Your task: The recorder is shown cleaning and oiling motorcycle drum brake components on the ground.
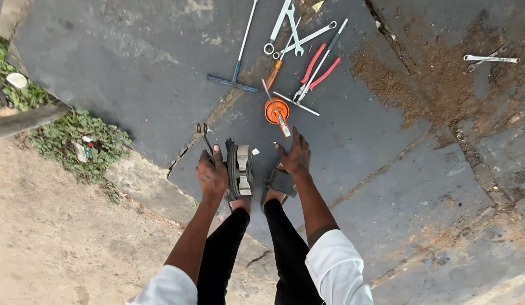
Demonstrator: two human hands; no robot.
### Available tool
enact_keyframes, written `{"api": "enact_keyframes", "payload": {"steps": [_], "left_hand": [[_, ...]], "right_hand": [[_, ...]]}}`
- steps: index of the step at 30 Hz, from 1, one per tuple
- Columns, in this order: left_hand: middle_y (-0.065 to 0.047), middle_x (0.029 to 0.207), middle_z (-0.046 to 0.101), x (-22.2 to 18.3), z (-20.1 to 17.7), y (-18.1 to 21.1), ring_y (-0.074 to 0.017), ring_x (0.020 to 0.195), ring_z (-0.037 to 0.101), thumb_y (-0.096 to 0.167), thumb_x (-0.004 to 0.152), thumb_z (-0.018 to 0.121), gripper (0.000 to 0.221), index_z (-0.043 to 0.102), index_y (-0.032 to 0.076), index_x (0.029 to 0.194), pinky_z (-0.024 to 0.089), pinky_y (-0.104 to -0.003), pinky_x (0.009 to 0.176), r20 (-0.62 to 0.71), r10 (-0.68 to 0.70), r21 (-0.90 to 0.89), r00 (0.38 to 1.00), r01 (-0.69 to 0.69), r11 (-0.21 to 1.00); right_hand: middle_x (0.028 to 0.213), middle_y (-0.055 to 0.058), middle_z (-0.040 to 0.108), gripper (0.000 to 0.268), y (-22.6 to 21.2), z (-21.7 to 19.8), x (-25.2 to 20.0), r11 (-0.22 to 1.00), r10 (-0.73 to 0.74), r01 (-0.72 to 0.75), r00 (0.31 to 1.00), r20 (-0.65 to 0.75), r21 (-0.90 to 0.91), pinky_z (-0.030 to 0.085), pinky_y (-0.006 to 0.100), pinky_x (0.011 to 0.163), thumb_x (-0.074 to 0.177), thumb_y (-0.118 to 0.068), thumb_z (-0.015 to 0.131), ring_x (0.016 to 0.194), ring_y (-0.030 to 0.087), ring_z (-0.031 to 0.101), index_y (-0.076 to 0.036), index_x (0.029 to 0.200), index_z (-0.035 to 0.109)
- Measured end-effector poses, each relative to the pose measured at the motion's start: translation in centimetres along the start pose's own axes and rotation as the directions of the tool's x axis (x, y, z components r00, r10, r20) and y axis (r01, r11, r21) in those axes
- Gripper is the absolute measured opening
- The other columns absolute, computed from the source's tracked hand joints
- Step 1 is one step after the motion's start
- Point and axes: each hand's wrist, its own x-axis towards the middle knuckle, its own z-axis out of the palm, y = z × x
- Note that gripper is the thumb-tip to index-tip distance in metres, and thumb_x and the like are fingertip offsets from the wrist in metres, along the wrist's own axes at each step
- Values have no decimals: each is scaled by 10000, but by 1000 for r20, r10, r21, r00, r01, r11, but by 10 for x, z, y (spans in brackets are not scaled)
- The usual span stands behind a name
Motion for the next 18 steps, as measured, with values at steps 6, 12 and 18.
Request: {"api": "enact_keyframes", "payload": {"steps": [6,12,18], "left_hand": [[-250,689,621,-3,31,28,-450,640,616,452,1042,506,516,548,-23,845,465,-545,641,97,93,115,991,-104,988],[-266,681,599,1,99,82,-472,641,594,463,1050,501,534,548,-18,822,460,-549,636,297,349,253,889,-426,869],[-267,724,637,-31,184,133,-499,713,615,409,1048,510,426,578,18,892,464,-557,655,509,514,166,690,-665,728]], "right_hand": [[1182,169,727,514,12,40,26,876,187,-332,902,389,349,501,490,983,895,-278,715,1101,363,699,-134,1360,549],[884,31,658,335,103,41,-21,-55,256,-621,748,612,782,539,311,678,927,-182,631,803,154,626,-40,1229,596],[727,-18,519,283,167,-47,-132,-371,625,-335,599,500,866,399,275,571,956,-366,615,606,104,450,-90,1002,658]]}}
